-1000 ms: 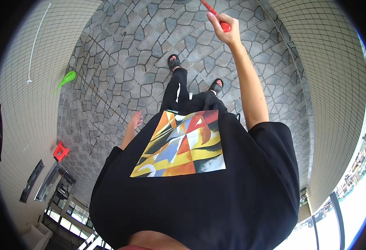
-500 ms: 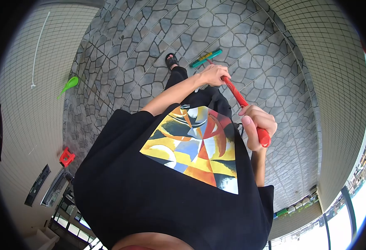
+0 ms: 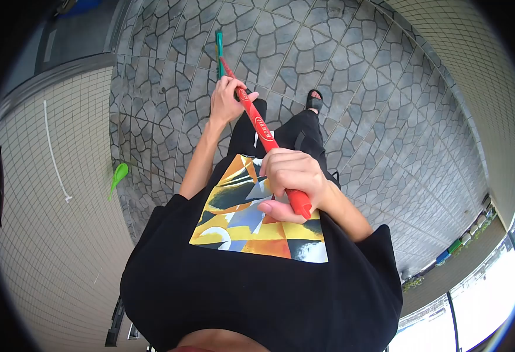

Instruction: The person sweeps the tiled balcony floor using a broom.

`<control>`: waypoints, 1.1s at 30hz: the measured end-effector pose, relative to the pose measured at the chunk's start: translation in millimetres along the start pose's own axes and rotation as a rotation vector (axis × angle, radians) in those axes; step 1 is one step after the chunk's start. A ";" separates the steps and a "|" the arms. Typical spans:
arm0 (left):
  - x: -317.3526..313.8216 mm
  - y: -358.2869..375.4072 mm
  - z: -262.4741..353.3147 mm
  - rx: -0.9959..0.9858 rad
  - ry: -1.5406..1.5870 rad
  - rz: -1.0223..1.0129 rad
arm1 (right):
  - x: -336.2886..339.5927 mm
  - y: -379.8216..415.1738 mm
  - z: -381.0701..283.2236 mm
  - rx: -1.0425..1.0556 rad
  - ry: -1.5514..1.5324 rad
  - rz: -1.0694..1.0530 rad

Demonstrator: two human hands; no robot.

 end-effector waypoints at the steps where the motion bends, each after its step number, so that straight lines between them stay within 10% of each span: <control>1: 4.2 -0.7 -20.1 0.003 -0.013 -0.032 | -9.5 -0.9 13.6 0.009 -0.012 0.028; 11: -103.1 37.4 -102.9 -0.029 -0.170 -0.332 | -2.6 57.3 92.5 -0.138 0.106 0.305; 23: -283.7 126.7 195.4 -0.224 0.334 -0.352 | 84.0 191.1 -73.8 -0.125 0.487 0.386; 33: -265.4 149.6 300.5 -0.366 0.340 -0.430 | 49.2 215.1 -114.7 -0.084 0.683 0.333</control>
Point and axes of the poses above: each hand's wrist, its own y-axis away from the middle knuckle, its own x-axis out of the back of the hand, z = x × y, the point moved 9 cm from there along -y, towards the middle knuckle, and after that the axes turned 6 degrees about z, right-handed, at the moved point
